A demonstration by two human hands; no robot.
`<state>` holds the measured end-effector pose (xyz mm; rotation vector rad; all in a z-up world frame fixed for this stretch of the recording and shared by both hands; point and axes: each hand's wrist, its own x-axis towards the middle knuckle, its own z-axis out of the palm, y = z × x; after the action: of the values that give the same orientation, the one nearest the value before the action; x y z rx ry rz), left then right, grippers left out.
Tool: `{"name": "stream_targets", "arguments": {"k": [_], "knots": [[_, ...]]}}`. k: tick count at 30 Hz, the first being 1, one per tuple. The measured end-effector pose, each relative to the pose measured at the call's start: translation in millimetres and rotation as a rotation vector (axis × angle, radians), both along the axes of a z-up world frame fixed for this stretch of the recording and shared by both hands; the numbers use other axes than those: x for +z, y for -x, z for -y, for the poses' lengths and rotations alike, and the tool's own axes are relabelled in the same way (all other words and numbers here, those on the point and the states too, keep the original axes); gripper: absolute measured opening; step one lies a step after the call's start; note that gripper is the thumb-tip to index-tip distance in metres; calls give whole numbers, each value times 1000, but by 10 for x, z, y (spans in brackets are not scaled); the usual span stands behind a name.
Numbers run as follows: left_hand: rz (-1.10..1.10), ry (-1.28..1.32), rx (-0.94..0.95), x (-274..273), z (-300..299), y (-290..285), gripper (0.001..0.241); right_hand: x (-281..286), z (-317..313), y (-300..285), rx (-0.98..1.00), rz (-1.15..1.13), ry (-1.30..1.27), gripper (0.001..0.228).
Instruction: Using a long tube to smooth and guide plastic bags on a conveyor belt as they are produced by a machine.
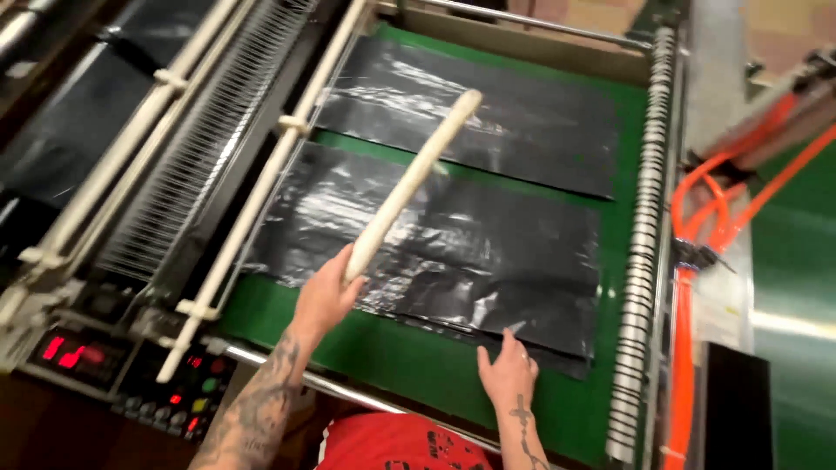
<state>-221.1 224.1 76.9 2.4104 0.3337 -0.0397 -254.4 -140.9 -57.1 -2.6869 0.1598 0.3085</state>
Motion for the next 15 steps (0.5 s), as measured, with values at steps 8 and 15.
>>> {"name": "stream_targets", "arguments": {"k": [8, 15], "knots": [[188, -76, 267, 83, -578, 638, 73, 280, -57, 141, -65, -47, 154, 62], [107, -258, 296, 479, -1141, 124, 69, 102, -25, 156, 108, -133, 195, 70]]}}
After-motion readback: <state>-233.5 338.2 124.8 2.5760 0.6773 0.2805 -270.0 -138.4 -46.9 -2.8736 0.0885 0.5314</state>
